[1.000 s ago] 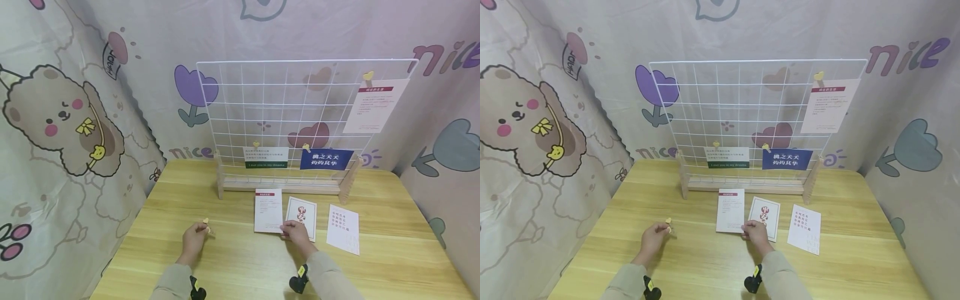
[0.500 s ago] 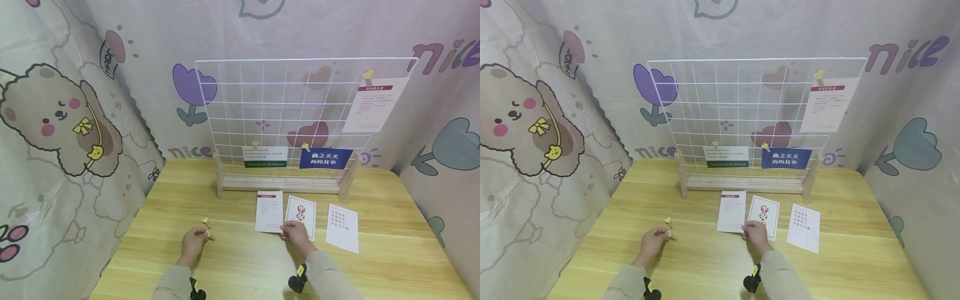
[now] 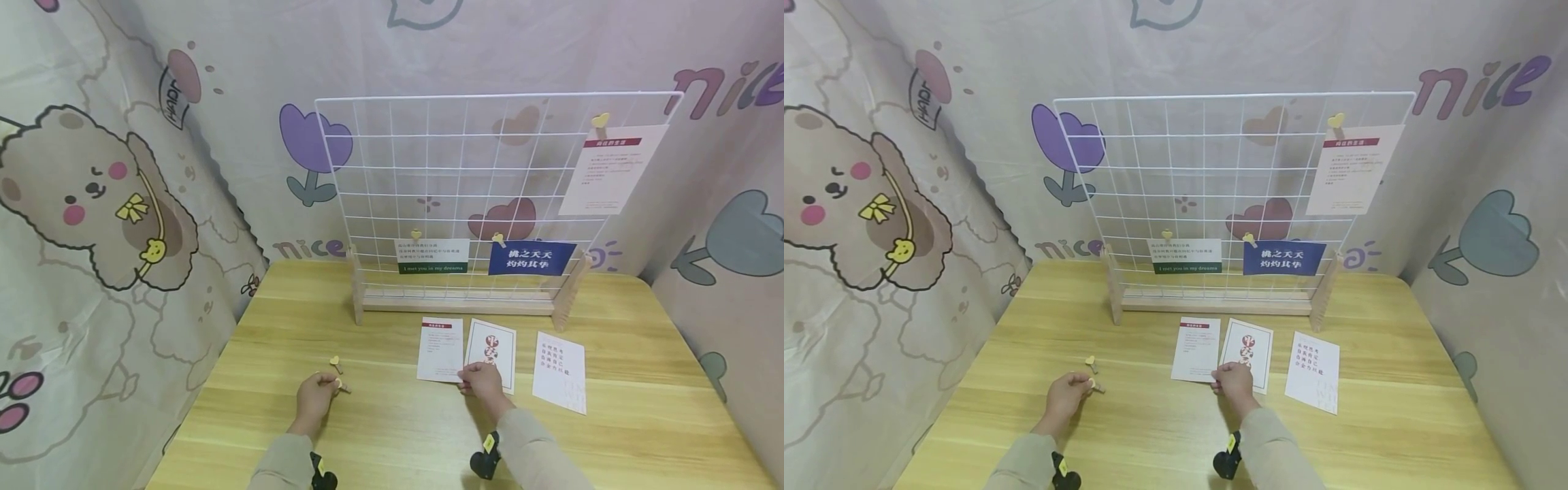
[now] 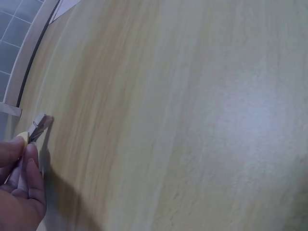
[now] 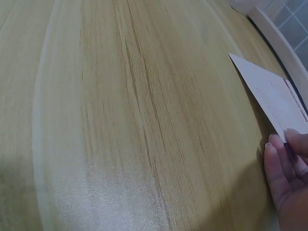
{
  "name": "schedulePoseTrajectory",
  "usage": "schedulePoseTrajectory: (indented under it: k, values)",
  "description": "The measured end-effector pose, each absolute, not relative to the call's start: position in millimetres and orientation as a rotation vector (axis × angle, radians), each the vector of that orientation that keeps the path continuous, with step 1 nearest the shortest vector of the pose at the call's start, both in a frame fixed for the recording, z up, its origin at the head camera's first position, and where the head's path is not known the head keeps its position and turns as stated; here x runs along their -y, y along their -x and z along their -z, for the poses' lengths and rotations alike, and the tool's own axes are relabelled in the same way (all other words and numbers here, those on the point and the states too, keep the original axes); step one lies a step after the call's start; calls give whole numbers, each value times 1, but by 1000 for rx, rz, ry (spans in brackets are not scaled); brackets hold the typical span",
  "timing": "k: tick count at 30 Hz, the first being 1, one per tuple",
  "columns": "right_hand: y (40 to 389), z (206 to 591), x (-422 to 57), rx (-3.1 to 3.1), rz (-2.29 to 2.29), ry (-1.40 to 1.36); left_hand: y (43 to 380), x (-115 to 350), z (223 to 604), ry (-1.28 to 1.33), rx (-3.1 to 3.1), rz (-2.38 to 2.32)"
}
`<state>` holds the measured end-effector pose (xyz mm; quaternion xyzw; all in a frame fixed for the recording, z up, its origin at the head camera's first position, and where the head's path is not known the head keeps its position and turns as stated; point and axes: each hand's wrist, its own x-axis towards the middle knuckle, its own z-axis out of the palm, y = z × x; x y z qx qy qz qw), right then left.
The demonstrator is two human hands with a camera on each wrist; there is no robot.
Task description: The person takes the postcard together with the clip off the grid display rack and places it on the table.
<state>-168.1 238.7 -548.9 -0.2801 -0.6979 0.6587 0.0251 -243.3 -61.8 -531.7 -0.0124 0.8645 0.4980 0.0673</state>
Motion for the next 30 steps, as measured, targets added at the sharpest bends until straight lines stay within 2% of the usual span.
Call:
schedulePoseTrajectory:
  k: [16,30]
  values:
    - [171,550,-237,2328,-1828,957,249,64,528,11,-2666,-1387]
    - [172,550,-239,2322,-1849,951,250,65,521,31,-2688,-1294]
